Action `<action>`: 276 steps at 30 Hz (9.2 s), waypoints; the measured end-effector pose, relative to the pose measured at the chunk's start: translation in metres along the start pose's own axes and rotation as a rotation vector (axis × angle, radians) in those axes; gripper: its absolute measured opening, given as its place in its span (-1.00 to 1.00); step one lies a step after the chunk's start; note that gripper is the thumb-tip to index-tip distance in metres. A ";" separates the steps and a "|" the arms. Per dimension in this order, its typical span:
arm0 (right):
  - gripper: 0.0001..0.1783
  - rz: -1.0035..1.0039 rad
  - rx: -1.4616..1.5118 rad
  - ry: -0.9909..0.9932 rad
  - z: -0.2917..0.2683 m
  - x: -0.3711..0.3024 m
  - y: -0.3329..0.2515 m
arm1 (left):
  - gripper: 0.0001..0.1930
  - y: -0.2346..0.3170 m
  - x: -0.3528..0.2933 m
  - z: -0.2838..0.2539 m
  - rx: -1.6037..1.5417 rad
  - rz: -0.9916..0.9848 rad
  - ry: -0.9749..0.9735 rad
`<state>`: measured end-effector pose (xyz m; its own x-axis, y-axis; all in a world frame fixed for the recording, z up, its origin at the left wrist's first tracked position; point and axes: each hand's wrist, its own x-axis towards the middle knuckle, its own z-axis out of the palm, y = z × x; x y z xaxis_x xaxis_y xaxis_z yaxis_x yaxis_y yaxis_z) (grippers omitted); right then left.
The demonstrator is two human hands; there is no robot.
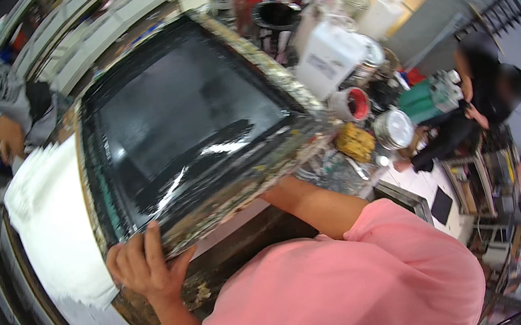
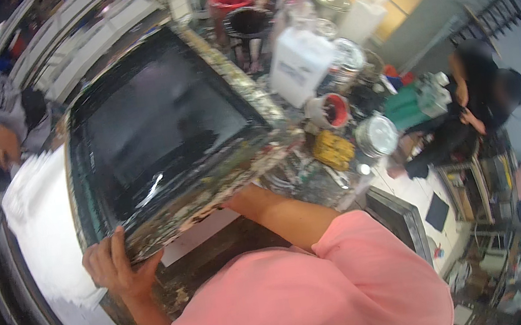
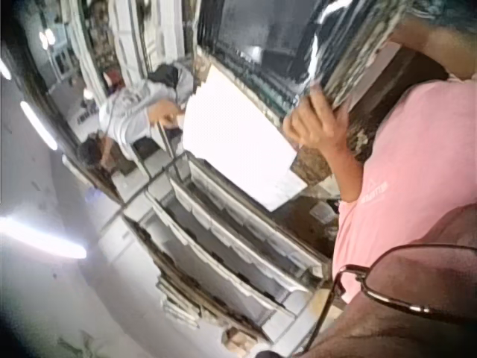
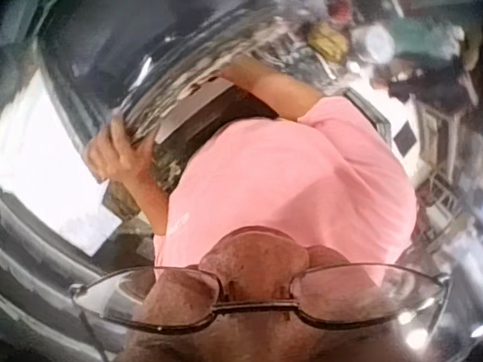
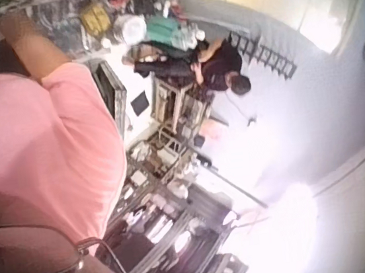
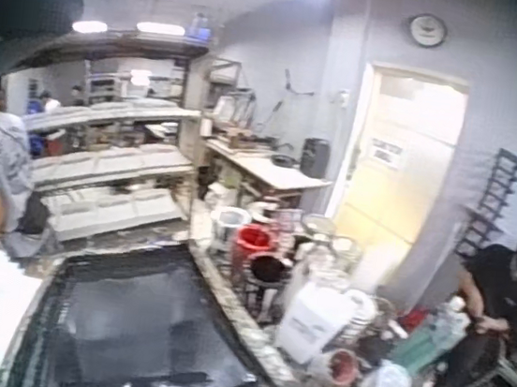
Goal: The person repeatedly places white paper sheets under a screen printing frame, applies ink with a squeegee, and removes the printed sheets. The process is repeated continuously throughout the clip.
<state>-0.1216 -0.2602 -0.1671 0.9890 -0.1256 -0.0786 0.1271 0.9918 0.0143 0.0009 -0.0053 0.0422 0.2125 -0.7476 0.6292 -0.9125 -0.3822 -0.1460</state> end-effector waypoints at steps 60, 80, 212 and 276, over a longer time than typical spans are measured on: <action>-0.51 -1.220 -2.925 -0.028 0.384 0.061 0.047 | 0.05 -0.131 -0.076 0.026 -0.405 -0.239 -0.360; -0.31 -1.014 -2.931 -0.066 0.421 0.059 0.043 | 0.44 0.105 0.006 0.184 -0.562 -0.063 -0.464; -0.38 -1.166 -2.917 -0.016 0.467 0.094 0.047 | -0.76 -0.263 0.005 0.196 -0.593 -0.878 -0.077; -0.38 -1.349 -2.824 -0.399 0.417 0.067 0.015 | -0.41 0.056 -0.002 0.208 -0.447 0.035 -0.453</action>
<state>-0.0215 -0.2642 0.2438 0.6835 0.1359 0.7172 0.1042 -0.9906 0.0884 0.0223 -0.1381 -0.1258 0.2175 -0.9484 0.2306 -0.9585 -0.1630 0.2337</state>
